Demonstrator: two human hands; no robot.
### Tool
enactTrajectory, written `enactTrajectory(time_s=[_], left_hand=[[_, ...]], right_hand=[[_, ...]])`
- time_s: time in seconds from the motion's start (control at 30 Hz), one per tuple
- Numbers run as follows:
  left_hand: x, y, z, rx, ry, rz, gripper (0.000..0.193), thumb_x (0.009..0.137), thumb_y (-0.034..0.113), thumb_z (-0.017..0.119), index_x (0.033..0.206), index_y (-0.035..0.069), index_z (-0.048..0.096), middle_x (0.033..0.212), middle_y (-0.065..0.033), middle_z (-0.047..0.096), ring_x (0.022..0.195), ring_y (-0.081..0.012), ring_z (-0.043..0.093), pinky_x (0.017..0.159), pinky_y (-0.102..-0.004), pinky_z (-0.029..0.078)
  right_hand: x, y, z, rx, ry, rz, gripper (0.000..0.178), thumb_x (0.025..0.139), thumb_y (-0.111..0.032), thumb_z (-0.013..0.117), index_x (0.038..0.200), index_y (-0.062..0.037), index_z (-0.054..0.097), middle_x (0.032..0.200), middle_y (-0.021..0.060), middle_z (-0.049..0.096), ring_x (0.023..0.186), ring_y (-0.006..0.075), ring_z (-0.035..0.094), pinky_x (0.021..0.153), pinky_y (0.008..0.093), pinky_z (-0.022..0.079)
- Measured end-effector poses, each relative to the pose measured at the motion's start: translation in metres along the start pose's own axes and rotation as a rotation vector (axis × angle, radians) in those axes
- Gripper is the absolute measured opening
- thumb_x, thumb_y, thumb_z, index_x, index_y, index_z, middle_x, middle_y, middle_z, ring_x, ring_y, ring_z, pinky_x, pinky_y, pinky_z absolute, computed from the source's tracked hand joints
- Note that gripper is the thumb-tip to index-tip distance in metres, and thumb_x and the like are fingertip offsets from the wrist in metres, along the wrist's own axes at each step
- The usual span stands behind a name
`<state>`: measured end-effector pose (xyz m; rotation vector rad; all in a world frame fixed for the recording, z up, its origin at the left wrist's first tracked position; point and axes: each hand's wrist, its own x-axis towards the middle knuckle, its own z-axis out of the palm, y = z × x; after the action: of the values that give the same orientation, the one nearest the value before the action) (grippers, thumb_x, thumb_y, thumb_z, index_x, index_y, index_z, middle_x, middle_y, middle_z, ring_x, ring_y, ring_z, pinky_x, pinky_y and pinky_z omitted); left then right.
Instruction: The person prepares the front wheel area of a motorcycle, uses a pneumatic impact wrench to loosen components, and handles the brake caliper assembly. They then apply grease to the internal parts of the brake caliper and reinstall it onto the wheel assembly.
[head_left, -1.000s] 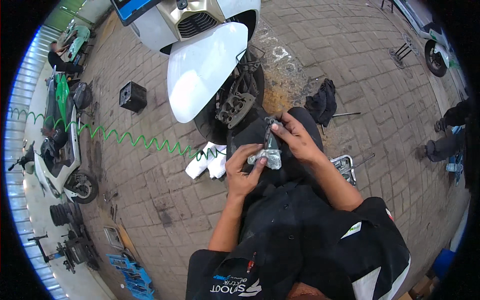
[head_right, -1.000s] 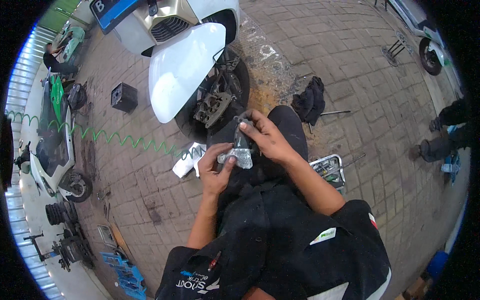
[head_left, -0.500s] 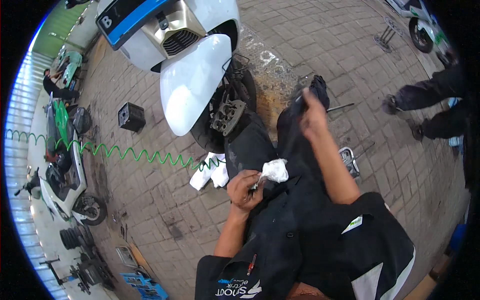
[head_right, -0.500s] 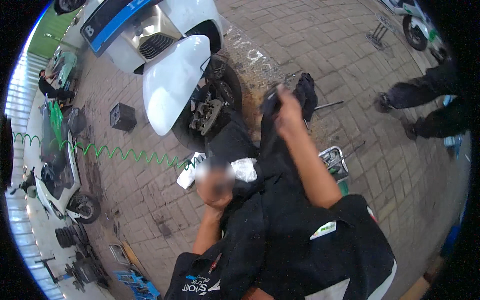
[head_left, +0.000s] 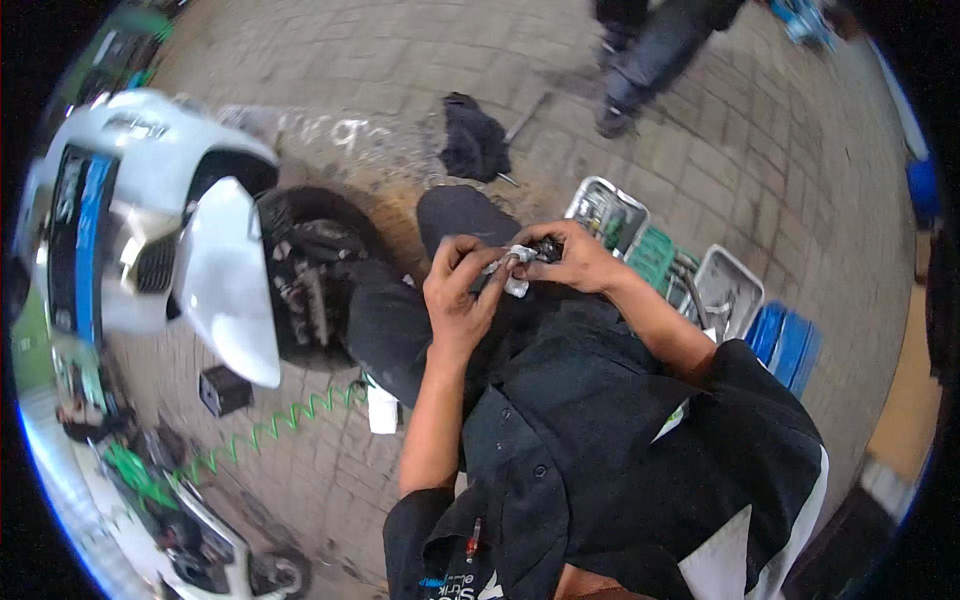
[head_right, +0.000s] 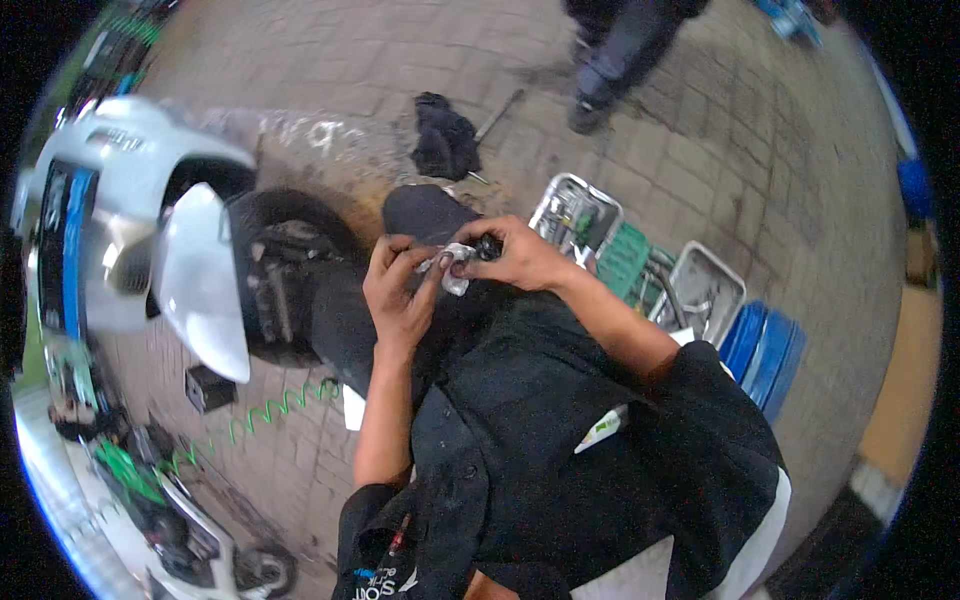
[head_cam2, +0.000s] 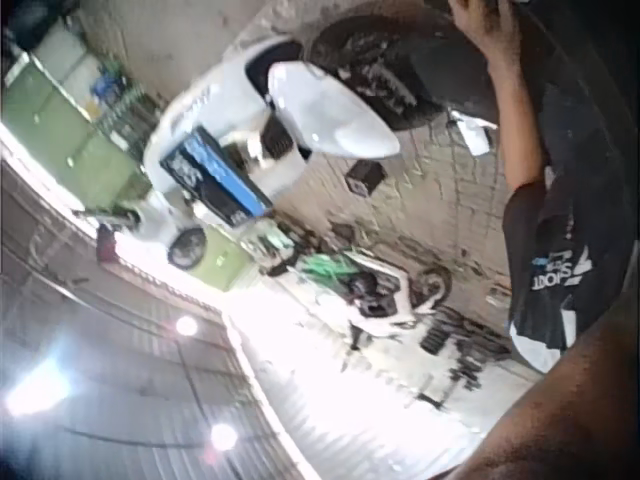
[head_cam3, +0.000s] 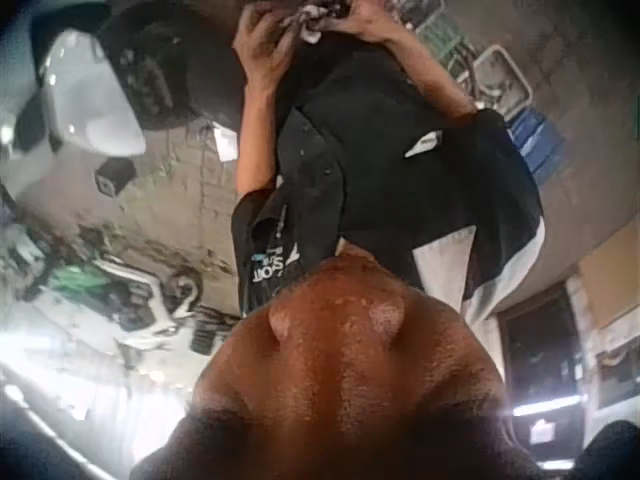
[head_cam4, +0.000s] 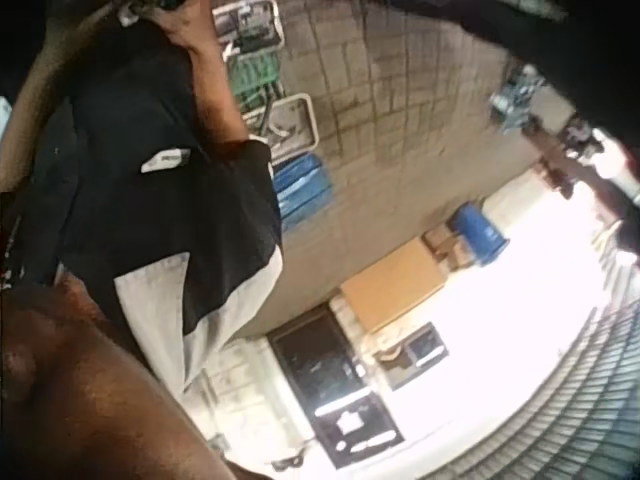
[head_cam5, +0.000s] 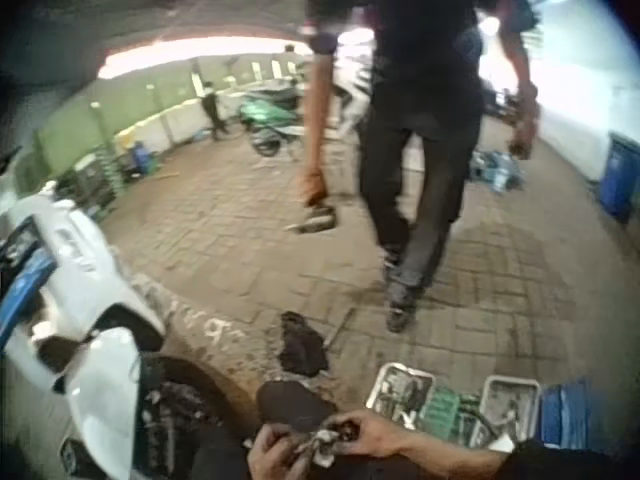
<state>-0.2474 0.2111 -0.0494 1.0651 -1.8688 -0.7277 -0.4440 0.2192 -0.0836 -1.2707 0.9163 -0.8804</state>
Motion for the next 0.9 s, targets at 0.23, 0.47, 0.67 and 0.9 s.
enactTrajectory(time_s=[0.23,0.47,0.67,0.9], left_hand=[[0.034,-0.047,-0.054,0.496,-0.013,0.052,0.043,0.077,0.019,0.077,0.114,0.002,0.063,0.106,-0.0133,0.064,0.099,-0.0284,0.060,0.090,-0.0383,0.045],[0.008,-0.115,-0.195,1.086,0.161,-0.132,0.054,0.078,0.038,0.075,0.115,0.002,0.062,0.114,-0.0205,0.058,0.106,-0.0386,0.055,0.092,-0.0465,0.043],[-0.037,-0.120,-0.169,1.065,0.213,-0.246,0.059,0.078,0.042,0.075,0.121,0.004,0.059,0.122,-0.0214,0.055,0.114,-0.0411,0.050,0.097,-0.0508,0.039],[-0.050,-0.121,-0.152,0.806,0.336,-0.261,0.078,0.078,0.039,0.077,0.135,-0.004,0.045,0.133,-0.0239,0.050,0.125,-0.0390,0.045,0.107,-0.0472,0.033]], right_hand=[[-0.053,0.127,-0.069,-0.106,0.765,0.410,0.043,0.077,-0.022,0.078,0.106,0.0057,0.064,0.079,0.0037,0.062,0.065,0.0068,0.052,0.052,0.0240,0.039],[-0.070,0.253,-0.147,-0.613,0.879,0.690,0.042,0.075,-0.025,0.073,0.113,-0.0070,0.066,0.101,0.0184,0.069,0.094,0.0315,0.067,0.080,0.0427,0.052],[-0.020,0.260,-0.168,-0.916,0.871,0.572,0.033,0.076,-0.019,0.065,0.109,-0.0128,0.065,0.101,0.0191,0.068,0.096,0.0389,0.063,0.080,0.0487,0.050],[-0.012,0.285,-0.163,-0.931,0.513,0.546,0.044,0.071,-0.024,0.066,0.114,-0.0120,0.064,0.099,0.0180,0.069,0.094,0.0370,0.065,0.083,0.0463,0.052]])
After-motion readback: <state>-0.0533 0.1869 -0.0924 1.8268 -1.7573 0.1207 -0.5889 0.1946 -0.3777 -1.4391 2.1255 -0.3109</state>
